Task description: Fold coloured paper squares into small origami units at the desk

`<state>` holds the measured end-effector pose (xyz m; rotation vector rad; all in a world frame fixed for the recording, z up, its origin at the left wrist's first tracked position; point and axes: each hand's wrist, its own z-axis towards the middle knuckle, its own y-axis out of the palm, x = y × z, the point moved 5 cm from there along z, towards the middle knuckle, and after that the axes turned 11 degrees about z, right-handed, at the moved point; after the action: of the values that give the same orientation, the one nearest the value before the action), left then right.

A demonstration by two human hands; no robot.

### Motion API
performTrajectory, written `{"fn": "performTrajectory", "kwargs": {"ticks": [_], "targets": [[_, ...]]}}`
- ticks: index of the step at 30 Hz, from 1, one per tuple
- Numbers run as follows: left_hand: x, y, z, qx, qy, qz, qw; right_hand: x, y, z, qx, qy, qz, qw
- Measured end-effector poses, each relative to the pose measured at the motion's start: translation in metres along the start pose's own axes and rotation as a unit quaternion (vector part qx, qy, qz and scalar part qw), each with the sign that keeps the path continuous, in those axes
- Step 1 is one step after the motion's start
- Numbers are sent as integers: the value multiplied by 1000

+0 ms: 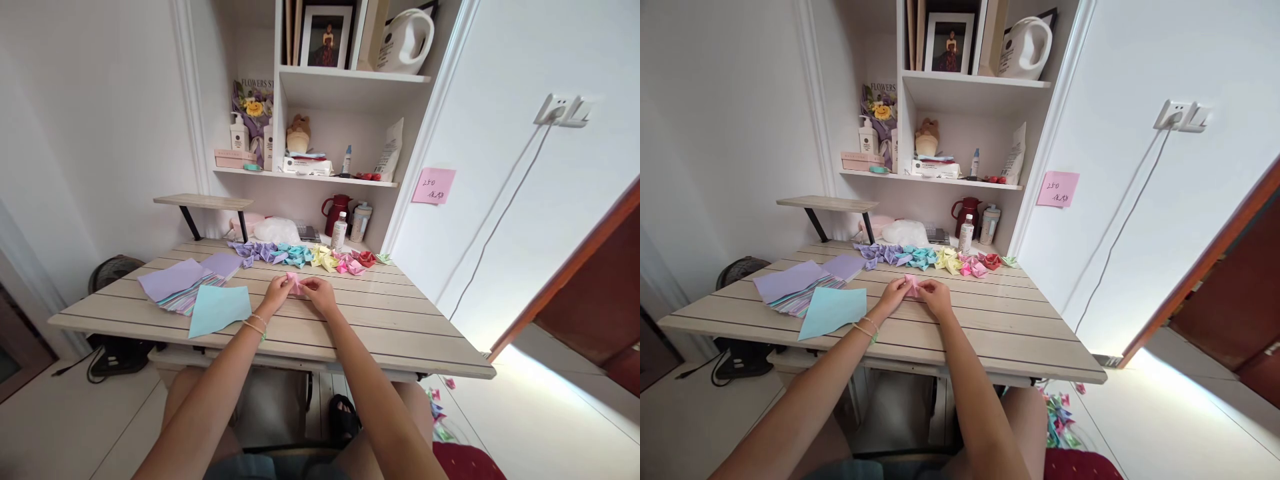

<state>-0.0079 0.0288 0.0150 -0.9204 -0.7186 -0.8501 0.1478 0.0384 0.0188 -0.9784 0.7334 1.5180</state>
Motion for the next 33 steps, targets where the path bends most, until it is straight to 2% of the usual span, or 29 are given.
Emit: {"fn": "performTrajectory", "kwargs": {"ticks": [4,13,23,33], "targets": [[-7,9,1,-61,-27,-64,996,0,2,0,-15,-10,-21,1000],[-11,14,2,-56,-64,-162,983,-2,2,-1,-16,-2,-31,999],[-17,14,5,-60,-70,-132,987,-6,2,-3,-6,6,-37,999],[-10,12,2,-65,-73,-132,986,-4,1,-3,-5,7,-46,999]]}}
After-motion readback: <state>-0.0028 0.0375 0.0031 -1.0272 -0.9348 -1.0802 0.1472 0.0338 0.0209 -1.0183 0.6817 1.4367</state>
